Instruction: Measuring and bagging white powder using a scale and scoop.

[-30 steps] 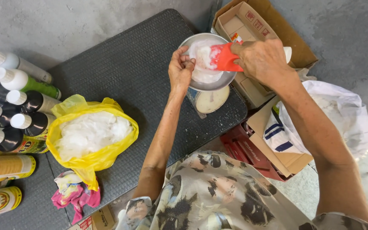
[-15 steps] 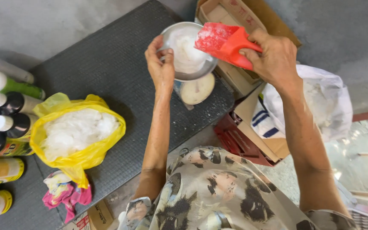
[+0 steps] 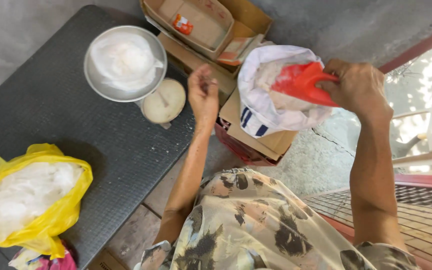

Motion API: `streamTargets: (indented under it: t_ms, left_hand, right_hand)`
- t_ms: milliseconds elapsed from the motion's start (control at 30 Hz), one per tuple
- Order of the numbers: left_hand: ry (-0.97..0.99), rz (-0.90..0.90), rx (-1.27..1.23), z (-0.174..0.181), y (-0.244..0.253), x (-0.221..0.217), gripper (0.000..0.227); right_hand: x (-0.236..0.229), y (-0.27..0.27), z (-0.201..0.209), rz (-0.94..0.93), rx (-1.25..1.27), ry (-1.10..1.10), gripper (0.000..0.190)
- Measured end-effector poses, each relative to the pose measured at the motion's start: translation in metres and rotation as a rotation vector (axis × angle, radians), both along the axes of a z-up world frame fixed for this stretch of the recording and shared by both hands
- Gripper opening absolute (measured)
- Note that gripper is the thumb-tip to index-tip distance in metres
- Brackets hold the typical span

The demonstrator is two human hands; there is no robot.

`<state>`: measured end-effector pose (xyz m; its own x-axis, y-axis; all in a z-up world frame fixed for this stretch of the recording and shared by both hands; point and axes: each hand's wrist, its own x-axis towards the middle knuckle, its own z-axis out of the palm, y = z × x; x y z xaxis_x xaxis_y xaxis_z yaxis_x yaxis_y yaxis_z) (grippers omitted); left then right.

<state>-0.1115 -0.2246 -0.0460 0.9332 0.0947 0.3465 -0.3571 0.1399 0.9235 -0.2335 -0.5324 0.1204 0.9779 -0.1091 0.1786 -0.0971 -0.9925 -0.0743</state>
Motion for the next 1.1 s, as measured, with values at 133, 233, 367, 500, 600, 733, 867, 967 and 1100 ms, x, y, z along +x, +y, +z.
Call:
streamTargets:
  t_ms: [133,233,367,500,600,733,867,967,1100]
  left_hand:
    - [0.234,-0.052,0.21,0.003,-0.058,-0.042,0.046]
    - [0.259,-0.166,0.256,-0.013,-0.085,-0.063,0.051]
    - [0.201,-0.131,0.39,-0.023,-0.103,-0.079,0.048]
    - [0.2,-0.079,0.447,-0.031,-0.111,-0.086,0.047]
    - [0.212,-0.059,0.474,-0.035,-0.117,-0.091,0.046]
    - [0.245,-0.098,0.512,-0.039,-0.124,-0.097,0.048]
    - [0.237,-0.112,0.547,-0.04,-0.124,-0.098,0.048]
    - [0.24,-0.066,0.524,-0.034,-0.12,-0.095,0.046]
    - [0.089,0.14,0.481,-0.042,-0.115,-0.085,0.047]
  right_hand:
    - [-0.007,-0.021,-0.03,-0.107,-0.207,0.256,0.031]
    - [-0.002,-0.026,-0.043,-0.128,-0.297,0.432,0.036]
    - [0.004,-0.046,-0.078,-0.048,-0.224,0.387,0.036]
    - [0.009,-0.058,-0.101,0.026,-0.098,0.237,0.037]
    - [0.02,-0.028,-0.12,-0.088,0.053,0.302,0.039]
    - [0.025,-0.012,-0.155,-0.047,0.142,0.162,0.035]
    - [0.035,-0.025,-0.163,0.051,0.196,0.003,0.034]
    - [0.035,-0.032,-0.158,0.06,0.223,0.012,0.035]
    - [0.032,-0.025,-0.157,0.039,0.221,0.032,0.035]
